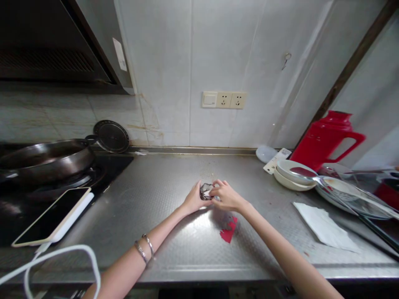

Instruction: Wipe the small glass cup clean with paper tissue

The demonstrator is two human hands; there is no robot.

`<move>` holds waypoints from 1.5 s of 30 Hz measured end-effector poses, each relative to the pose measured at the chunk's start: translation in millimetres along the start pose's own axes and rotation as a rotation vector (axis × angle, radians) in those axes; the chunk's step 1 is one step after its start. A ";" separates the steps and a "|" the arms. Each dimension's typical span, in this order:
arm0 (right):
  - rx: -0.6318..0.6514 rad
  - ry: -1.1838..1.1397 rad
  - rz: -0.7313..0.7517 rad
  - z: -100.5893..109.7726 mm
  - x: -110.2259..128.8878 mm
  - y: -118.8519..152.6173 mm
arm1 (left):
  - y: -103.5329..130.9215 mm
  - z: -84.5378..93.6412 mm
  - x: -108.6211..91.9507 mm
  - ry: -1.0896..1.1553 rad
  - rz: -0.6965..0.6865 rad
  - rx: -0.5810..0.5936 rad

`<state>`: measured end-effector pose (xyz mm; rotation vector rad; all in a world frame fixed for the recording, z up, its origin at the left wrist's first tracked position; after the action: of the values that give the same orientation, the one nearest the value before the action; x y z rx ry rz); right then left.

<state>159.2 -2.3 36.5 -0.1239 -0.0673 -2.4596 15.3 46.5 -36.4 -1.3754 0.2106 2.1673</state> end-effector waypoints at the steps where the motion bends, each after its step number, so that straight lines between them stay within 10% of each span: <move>1: 0.022 0.002 0.001 1.0 -0.9 -0.6 | 0.2 0.5 -1.7 -0.018 -0.013 0.007; 45: 0.159 0.170 -0.029 4.6 -1.9 -11.8 | 3.7 10.4 -13.6 -0.246 -0.043 0.054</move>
<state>153.6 8.5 40.7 0.1565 -0.1914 -2.4728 9.5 42.8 -20.3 -1.0624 0.1431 2.2531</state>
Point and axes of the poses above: each hand's wrist, its own y-axis away from the middle knuckle, its own z-axis out of the back of the hand, x = y × z, the point moved 3 cm from there along -y, towards the middle knuckle, and after that the axes turned 10 degrees about x, right-handed, at the moved point
